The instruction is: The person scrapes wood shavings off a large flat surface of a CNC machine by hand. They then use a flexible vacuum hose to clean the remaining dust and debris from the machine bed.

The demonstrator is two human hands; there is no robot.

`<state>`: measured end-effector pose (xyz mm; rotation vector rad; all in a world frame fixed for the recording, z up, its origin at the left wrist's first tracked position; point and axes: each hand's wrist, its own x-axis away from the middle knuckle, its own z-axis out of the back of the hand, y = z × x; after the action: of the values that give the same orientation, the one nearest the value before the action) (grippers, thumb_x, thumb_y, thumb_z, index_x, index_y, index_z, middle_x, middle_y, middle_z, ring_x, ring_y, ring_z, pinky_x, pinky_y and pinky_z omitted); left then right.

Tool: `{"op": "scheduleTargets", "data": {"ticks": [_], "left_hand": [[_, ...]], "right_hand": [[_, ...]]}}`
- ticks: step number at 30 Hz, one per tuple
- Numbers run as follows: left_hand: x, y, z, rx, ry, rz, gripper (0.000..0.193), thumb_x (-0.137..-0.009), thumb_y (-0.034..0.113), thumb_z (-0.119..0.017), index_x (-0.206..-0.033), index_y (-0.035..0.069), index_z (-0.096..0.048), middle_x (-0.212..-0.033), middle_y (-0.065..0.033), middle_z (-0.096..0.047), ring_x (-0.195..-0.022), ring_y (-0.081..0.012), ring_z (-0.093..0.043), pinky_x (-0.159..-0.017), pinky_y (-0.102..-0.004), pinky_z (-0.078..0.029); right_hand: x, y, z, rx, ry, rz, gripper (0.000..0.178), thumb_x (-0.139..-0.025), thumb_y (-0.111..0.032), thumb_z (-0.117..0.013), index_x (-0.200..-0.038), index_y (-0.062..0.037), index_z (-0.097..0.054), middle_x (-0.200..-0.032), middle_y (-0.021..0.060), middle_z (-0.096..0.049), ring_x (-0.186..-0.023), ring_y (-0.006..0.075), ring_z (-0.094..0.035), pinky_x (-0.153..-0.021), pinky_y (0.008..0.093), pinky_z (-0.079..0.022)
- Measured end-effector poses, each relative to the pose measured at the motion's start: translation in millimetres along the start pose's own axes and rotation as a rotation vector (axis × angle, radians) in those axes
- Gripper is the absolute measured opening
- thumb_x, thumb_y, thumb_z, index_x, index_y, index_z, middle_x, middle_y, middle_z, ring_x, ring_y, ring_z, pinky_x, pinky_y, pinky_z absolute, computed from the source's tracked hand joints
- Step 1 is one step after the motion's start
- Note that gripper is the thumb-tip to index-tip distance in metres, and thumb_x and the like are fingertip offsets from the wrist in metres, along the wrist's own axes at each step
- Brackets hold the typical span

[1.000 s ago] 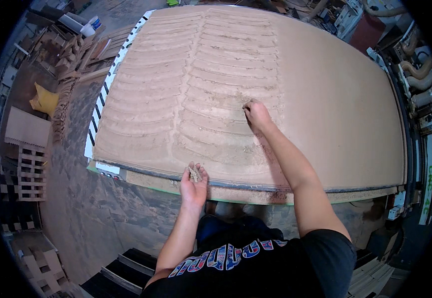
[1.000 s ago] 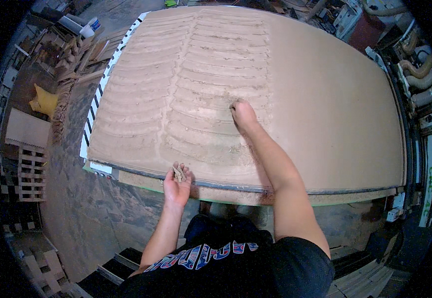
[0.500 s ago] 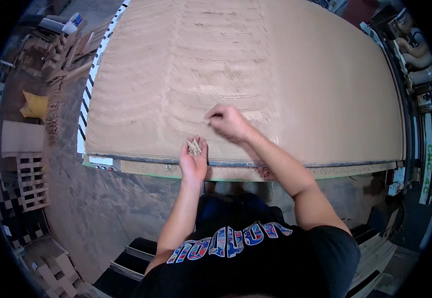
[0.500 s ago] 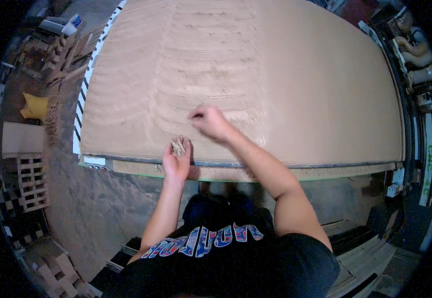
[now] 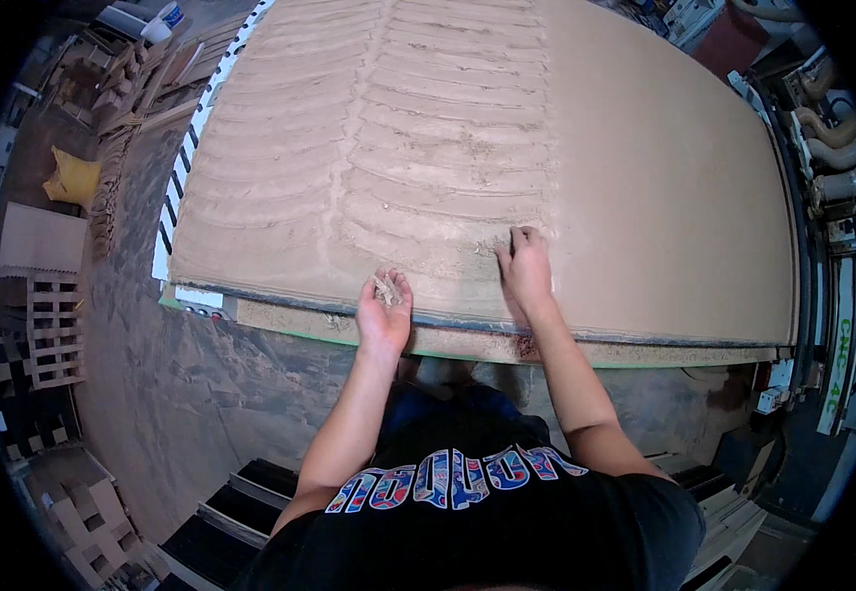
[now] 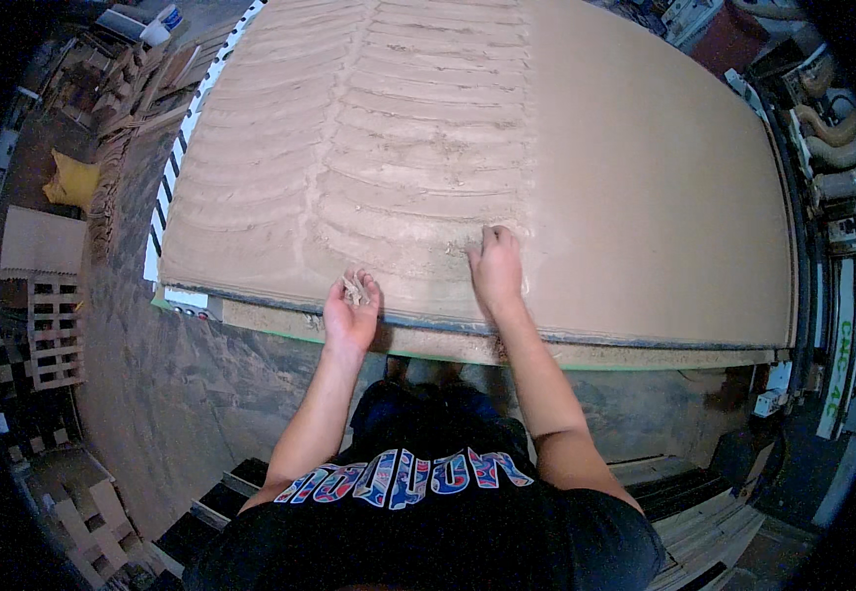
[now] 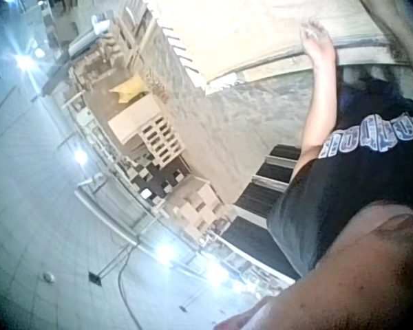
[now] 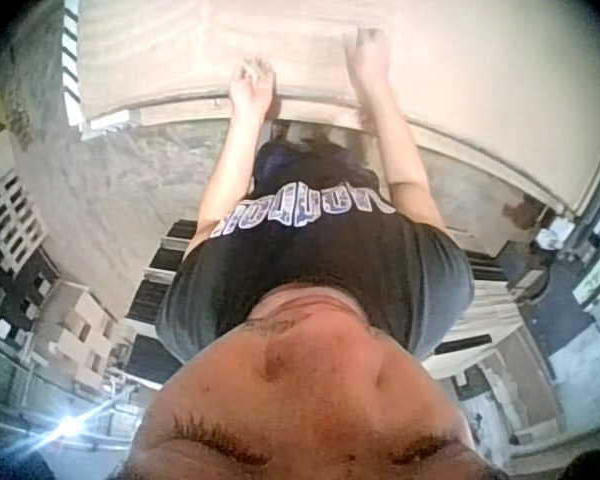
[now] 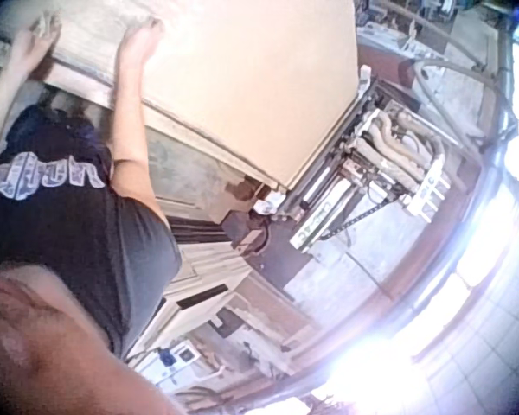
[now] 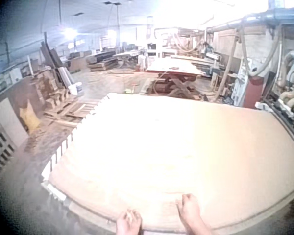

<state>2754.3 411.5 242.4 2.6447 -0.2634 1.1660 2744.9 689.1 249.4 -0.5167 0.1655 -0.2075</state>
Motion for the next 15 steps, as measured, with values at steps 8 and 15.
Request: {"op": "scheduleTargets", "data": {"ticks": [8,15], "left_hand": [[10.7,-0.5,11.3,-0.042,-0.003,-0.001,0.025,-0.112,0.026,-0.052,-0.123,0.007,-0.064,-0.114,-0.0109,-0.069,-0.107,-0.0248,-0.067,-0.096,-0.0398,-0.059],[13.8,-21.9,28.5,-0.074,-0.043,0.011,0.027,-0.112,0.026,-0.049,-0.117,0.007,-0.066,-0.111,-0.0132,-0.072,-0.105,-0.0269,-0.069,-0.095,-0.0418,-0.061]], "right_hand": [[19.8,-44.3,-30.9,-0.067,-0.029,0.167,0.027,-0.093,-0.008,-0.072,-0.118,-0.0004,-0.073,-0.124,0.0165,-0.065,-0.116,0.037,-0.06,-0.097,0.0459,-0.054],[10.1,-14.8,-33.7,-0.141,0.011,0.185,0.02,-0.09,-0.001,-0.064,-0.106,0.0007,-0.076,-0.111,0.0187,-0.069,-0.106,0.0404,-0.064,-0.094,0.0471,-0.055]]}}
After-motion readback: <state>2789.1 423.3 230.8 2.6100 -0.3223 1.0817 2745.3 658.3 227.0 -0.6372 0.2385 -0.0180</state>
